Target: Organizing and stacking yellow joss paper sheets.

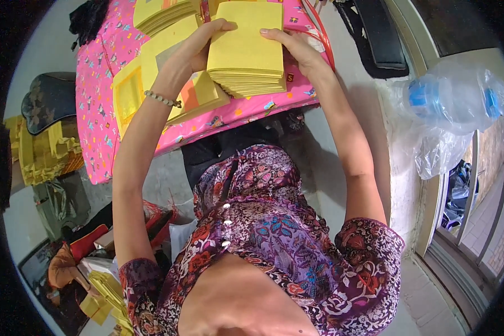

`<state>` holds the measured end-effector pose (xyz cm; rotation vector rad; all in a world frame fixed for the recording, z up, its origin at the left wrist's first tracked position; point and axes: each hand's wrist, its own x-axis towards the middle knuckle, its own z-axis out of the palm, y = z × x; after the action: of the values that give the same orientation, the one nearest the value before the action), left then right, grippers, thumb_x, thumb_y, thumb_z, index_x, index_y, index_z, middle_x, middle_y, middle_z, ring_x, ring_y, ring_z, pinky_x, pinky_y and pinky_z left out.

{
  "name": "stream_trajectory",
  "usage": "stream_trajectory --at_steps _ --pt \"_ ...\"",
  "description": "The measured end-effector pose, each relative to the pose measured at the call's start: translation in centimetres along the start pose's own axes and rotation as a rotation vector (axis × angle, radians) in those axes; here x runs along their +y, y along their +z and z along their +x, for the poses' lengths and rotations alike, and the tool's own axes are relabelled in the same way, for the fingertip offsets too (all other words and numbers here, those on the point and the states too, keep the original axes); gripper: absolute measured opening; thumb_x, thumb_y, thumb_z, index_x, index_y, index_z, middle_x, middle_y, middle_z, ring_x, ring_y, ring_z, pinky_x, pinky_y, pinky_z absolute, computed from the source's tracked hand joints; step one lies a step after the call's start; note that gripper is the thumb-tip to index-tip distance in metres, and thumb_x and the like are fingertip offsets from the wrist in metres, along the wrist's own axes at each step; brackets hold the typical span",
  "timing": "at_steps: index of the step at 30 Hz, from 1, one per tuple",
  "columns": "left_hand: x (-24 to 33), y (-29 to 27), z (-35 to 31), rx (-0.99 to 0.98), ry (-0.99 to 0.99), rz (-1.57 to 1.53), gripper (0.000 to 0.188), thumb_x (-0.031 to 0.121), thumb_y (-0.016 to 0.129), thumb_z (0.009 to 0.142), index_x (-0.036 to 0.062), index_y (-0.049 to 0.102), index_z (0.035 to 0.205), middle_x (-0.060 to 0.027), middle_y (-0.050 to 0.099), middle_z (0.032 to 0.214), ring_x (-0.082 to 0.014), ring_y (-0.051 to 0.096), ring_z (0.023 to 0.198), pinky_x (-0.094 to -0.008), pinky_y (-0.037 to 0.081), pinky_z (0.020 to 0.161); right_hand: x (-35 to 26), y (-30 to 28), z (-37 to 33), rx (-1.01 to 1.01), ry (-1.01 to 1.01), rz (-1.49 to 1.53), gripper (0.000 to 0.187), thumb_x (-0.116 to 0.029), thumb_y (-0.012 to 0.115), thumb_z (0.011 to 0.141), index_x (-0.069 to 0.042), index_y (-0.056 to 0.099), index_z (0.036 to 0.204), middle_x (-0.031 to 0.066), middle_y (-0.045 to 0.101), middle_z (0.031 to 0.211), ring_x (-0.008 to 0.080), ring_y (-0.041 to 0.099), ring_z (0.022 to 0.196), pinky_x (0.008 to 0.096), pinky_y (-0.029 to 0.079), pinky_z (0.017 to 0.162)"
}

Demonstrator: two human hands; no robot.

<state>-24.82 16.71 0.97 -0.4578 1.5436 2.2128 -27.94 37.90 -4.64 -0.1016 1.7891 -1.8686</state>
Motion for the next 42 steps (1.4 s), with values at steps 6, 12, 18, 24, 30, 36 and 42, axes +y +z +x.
stream_trajectory --at_steps 6,12,18,24,30,36,42 --pt "0.2 -1.3 0.7 -0.072 -0.161 -0.083 0.044 0.022 0.066 0.075 -0.0024 0.056 0.110 -0.0162 0.063 0.105 -0.0266 0.063 0.092 -0.0401 0.053 0.083 -0.9 2.2 -1.2 -0.055 -0.008 0.121 0.073 -0.050 0.069 0.075 -0.003 0.050 0.128 0.0107 0.056 0.120 0.0191 0.048 0.116 0.0325 0.032 0.100" --pt "-0.9 0.0 0.6 -0.102 -0.130 -0.164 0.042 0.020 0.064 0.074 -0.0017 0.056 0.109 -0.0163 0.063 0.105 -0.0275 0.063 0.094 -0.0408 0.052 0.084 -0.9 1.6 -1.2 -0.075 0.046 0.251 0.072 -0.051 0.066 0.078 -0.002 0.050 0.128 0.0114 0.057 0.121 0.0192 0.054 0.110 0.0321 0.041 0.093" --pt "-0.8 0.6 -0.6 -0.076 -0.114 -0.247 0.036 0.020 0.064 0.076 0.0029 0.057 0.108 -0.0116 0.064 0.102 -0.0250 0.064 0.093 -0.0382 0.054 0.083 1.5 0.1 -2.4 -0.112 -0.086 0.327 0.066 -0.056 0.039 0.094 -0.004 0.044 0.133 0.0072 0.052 0.129 0.0161 0.050 0.116 0.0289 0.041 0.093" --pt "-1.3 0.2 -0.5 -0.113 -0.122 -0.256 0.046 0.024 0.064 0.076 -0.0005 0.055 0.114 -0.0141 0.063 0.107 -0.0269 0.064 0.096 -0.0402 0.053 0.085 4.4 1.1 -3.5 -0.056 -0.253 0.377 0.066 -0.054 0.030 0.097 -0.004 0.033 0.141 0.0054 0.044 0.138 0.0160 0.043 0.124 0.0318 0.038 0.099" --pt "-1.8 1.1 -0.6 -0.060 -0.076 -0.285 0.042 0.021 0.061 0.076 -0.0031 0.056 0.111 -0.0169 0.062 0.107 -0.0297 0.062 0.098 -0.0426 0.051 0.089 5.6 2.1 -3.7 0.070 -0.306 0.258 0.057 -0.043 0.032 0.100 -0.004 0.033 0.141 0.0073 0.045 0.137 0.0179 0.044 0.124 0.0325 0.037 0.101" --pt "-1.9 0.9 -0.7 -0.059 -0.066 -0.302 0.042 0.022 0.062 0.077 -0.0030 0.056 0.110 -0.0170 0.062 0.107 -0.0294 0.062 0.098 -0.0417 0.051 0.088 4.5 2.9 -4.7 0.089 -0.223 0.237 0.054 -0.042 0.032 0.100 -0.006 0.035 0.140 0.0086 0.048 0.132 0.0171 0.046 0.121 0.0313 0.038 0.099" --pt "-1.2 0.8 -0.7 -0.072 -0.081 -0.247 0.045 0.023 0.063 0.077 -0.0029 0.055 0.112 -0.0170 0.062 0.107 -0.0297 0.062 0.099 -0.0422 0.050 0.088 4.1 0.6 -1.2 -0.003 -0.344 0.156 0.065 -0.051 0.021 0.099 -0.007 0.023 0.146 0.0092 0.034 0.145 0.0187 0.036 0.131 0.0319 0.031 0.107"
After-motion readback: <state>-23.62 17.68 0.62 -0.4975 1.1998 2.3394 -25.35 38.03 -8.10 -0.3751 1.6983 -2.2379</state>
